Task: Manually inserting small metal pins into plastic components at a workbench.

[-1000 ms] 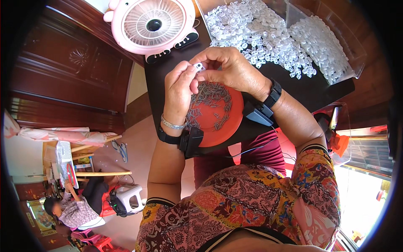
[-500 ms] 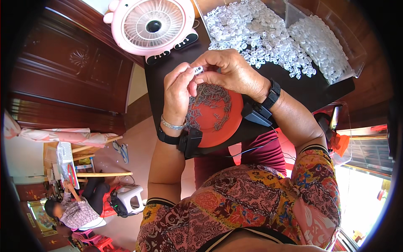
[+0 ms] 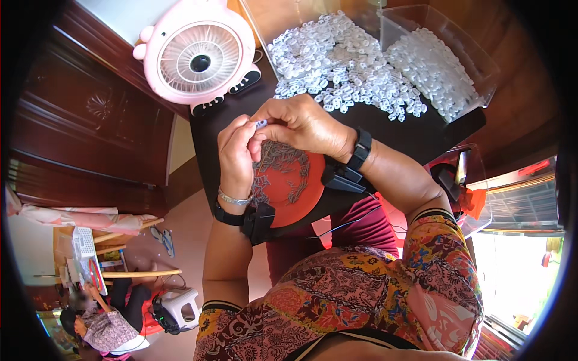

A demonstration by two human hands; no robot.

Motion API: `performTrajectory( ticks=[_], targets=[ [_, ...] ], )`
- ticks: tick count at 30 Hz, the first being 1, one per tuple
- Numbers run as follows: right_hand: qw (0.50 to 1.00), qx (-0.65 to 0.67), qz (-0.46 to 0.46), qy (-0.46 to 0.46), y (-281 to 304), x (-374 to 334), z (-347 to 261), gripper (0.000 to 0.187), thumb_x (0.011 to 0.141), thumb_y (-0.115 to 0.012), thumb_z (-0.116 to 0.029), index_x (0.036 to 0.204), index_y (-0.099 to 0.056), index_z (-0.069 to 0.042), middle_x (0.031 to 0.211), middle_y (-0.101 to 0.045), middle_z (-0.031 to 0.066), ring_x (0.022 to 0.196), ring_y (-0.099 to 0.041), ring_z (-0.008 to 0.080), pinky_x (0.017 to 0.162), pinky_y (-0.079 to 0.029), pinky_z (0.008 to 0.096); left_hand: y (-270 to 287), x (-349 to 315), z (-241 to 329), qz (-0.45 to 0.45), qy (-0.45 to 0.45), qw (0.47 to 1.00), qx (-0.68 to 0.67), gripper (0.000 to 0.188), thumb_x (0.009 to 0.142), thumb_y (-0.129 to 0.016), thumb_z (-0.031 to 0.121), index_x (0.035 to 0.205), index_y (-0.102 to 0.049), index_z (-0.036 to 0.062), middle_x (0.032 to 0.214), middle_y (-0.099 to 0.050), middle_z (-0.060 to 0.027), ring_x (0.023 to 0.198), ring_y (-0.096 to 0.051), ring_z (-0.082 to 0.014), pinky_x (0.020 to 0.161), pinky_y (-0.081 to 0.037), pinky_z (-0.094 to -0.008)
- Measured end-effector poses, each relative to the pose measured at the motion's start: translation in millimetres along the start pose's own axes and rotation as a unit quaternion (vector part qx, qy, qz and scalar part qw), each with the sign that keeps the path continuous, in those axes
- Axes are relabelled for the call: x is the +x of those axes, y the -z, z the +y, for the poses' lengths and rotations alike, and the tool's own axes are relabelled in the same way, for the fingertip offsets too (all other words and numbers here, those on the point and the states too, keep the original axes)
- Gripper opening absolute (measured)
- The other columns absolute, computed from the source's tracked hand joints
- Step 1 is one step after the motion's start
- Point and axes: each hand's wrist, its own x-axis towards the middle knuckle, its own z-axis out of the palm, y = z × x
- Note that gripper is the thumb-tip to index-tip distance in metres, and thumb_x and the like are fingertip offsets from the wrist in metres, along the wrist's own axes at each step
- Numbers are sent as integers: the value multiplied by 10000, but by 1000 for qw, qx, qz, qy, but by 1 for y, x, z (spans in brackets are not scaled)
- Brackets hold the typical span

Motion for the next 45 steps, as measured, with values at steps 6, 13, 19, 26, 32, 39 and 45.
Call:
performTrajectory(
  ticks=[6,13,19,26,32,39,45],
  targets=[
    [1000,-18,5,-17,-3,-2,2,197,790,-723,-144,921,-625,-35,792,-677,98,740,-685,229,629,-514,285,-3,1,-1,17,-4,1000,-7,261,847,-465,164,602,-448,76,527,-363,31,412,-323,-58,382,-261,-204],
    [1000,13,5,-25,-3,0,-1,201,793,-726,-144,928,-630,-31,781,-680,83,730,-679,173,617,-509,274,-5,0,3,18,0,1000,-18,257,836,-467,166,596,-429,84,527,-343,34,412,-322,-60,383,-258,-204],
    [999,5,8,-41,-1,2,-5,233,783,-740,-151,957,-637,-37,753,-679,65,712,-659,114,608,-508,250,-2,-1,1,25,-21,999,-18,259,840,-465,168,598,-414,91,530,-340,34,416,-333,-61,388,-259,-204],
    [998,-61,23,1,-3,0,-1,219,771,-731,-225,863,-618,-62,659,-633,113,609,-640,284,541,-491,330,-2,-3,2,-14,-20,1000,-6,264,869,-426,153,618,-377,92,554,-306,26,446,-317,-71,423,-256,-212],
    [999,-34,37,10,-8,0,0,206,782,-724,-200,839,-601,-45,656,-632,108,597,-644,267,516,-485,308,-3,-3,2,-6,-24,1000,-11,266,871,-431,146,617,-375,88,549,-299,28,445,-312,-72,424,-257,-214],
    [998,52,22,-9,-3,1,-2,133,835,-681,-85,923,-621,-4,750,-682,75,715,-667,114,625,-522,229,-2,0,0,-7,-51,999,-7,271,884,-464,151,623,-435,82,560,-373,28,459,-356,-58,436,-275,-202],
    [996,8,81,-46,13,7,-10,164,799,-714,-67,924,-622,-13,766,-652,25,734,-611,67,634,-500,227,-2,-4,5,21,-72,997,-2,259,903,-470,204,705,-522,46,574,-410,20,484,-370,-57,435,-293,-192]
  ],
)
